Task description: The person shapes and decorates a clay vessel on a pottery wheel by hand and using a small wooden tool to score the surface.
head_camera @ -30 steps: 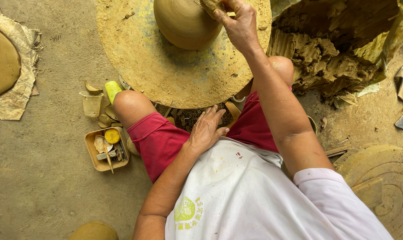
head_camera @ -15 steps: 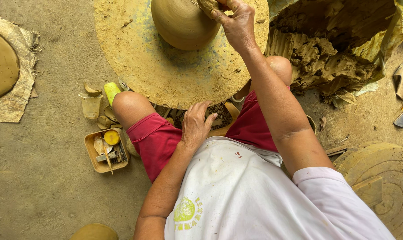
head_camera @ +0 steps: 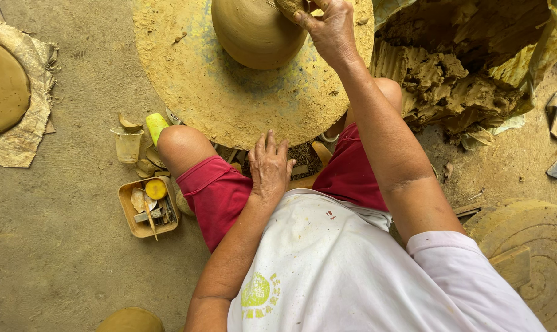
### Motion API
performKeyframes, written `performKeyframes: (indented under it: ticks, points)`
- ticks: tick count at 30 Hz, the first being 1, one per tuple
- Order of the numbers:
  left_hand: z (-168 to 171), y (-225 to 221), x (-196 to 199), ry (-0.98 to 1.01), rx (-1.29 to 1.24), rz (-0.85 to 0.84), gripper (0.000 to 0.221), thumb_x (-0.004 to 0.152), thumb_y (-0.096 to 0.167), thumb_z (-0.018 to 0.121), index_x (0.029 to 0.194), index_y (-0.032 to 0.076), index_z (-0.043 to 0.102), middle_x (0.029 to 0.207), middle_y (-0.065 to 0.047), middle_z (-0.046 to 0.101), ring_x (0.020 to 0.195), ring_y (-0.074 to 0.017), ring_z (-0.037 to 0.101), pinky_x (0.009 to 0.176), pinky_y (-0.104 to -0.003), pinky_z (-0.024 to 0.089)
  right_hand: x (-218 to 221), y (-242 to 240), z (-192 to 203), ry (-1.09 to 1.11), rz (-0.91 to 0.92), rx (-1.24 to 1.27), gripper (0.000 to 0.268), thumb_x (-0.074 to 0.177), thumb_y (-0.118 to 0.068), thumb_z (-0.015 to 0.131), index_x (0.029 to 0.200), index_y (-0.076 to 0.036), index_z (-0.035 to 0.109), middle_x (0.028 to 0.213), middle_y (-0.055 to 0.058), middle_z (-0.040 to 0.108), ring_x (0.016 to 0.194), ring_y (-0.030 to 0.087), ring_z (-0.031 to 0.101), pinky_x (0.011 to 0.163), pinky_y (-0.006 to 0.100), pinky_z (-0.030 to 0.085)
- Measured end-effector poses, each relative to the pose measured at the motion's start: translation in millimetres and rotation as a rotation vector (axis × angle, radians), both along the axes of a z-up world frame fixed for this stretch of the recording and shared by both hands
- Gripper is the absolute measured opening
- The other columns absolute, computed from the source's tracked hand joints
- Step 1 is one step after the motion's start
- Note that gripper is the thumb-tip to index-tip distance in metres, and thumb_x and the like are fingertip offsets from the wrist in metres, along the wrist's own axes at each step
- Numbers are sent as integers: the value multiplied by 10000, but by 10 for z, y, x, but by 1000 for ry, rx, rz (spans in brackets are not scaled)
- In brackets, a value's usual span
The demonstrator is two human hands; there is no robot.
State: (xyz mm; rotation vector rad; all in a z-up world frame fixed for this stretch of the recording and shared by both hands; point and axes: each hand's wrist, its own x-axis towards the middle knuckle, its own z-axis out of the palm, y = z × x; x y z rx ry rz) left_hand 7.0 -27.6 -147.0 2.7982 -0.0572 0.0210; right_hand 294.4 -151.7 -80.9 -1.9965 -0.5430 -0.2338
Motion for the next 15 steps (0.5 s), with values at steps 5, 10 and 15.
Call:
performKeyframes:
  ticks: [5, 10, 15]
  points:
    - [-49, 0, 14, 12, 7, 5, 645, 818, 416, 810, 1373, 137, 634, 1528, -188, 485, 1411, -344, 421, 1149, -507, 320, -60, -18, 183, -339, 158, -140, 339, 940, 11, 769, 1270, -37, 710, 1181, 129, 743, 1093, 251, 725, 943, 347, 632]
    - [-20, 0, -13, -7, 29, 5, 636, 808, 398, 828, 1351, 124, 641, 1526, -188, 487, 1395, -341, 433, 1122, -501, 331, -18, 25, 226, -363, 252, -406, 265, 987, 16, 736, 1224, -102, 765, 1127, 86, 772, 1010, 194, 745, 902, 305, 636]
    - [16, 22, -14, -26, -1, 16, 646, 786, 374, 843, 1344, 118, 640, 1525, -182, 493, 1397, -338, 441, 1137, -498, 333, 123, -124, 307, 312, 133, 71, 82, 1105, -72, 682, 1058, -23, 729, 977, 89, 771, 896, 196, 762, 820, 305, 694]
